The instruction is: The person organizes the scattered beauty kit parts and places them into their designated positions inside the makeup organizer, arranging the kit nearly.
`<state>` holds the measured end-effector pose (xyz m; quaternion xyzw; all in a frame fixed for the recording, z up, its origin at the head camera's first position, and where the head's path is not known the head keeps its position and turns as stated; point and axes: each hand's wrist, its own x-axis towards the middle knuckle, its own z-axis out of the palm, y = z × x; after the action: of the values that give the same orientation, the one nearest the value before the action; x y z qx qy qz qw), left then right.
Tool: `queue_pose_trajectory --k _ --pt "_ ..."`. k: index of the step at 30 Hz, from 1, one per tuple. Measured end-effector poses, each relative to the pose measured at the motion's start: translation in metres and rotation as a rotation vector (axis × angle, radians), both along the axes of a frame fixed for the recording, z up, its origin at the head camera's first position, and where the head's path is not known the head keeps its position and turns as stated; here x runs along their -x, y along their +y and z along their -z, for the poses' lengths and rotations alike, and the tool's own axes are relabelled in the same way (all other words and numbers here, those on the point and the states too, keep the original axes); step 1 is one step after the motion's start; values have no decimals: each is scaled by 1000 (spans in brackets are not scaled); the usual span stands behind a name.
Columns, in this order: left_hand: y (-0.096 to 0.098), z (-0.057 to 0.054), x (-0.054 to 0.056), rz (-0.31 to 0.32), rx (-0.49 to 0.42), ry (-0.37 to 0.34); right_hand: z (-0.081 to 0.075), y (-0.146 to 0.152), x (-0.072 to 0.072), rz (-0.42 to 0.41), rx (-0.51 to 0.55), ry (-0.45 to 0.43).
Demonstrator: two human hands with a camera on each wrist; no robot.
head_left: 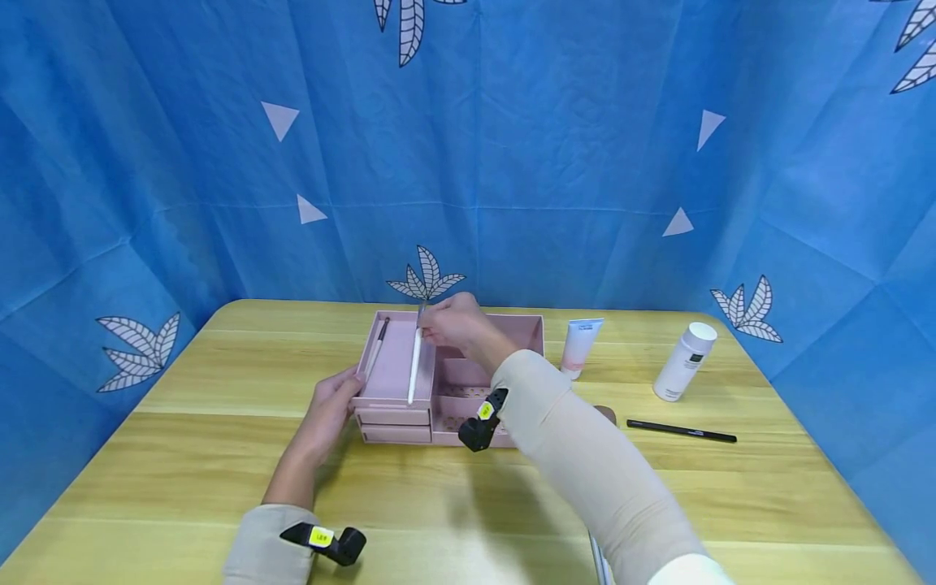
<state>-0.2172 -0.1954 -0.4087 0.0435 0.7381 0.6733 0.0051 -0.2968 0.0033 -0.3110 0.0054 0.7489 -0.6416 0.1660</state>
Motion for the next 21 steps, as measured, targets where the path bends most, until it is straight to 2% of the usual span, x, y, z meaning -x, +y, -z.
queue_pose_trajectory --k 8,15,21 --pt "0 -1 -2 9 15 -1 -1 -19 4 48 -18 30" --pt "1 -2 -1 8 0 14 1 -34 6 105 -96 59" --pt "0 -2 0 6 -16 13 3 -45 7 128 -111 37"
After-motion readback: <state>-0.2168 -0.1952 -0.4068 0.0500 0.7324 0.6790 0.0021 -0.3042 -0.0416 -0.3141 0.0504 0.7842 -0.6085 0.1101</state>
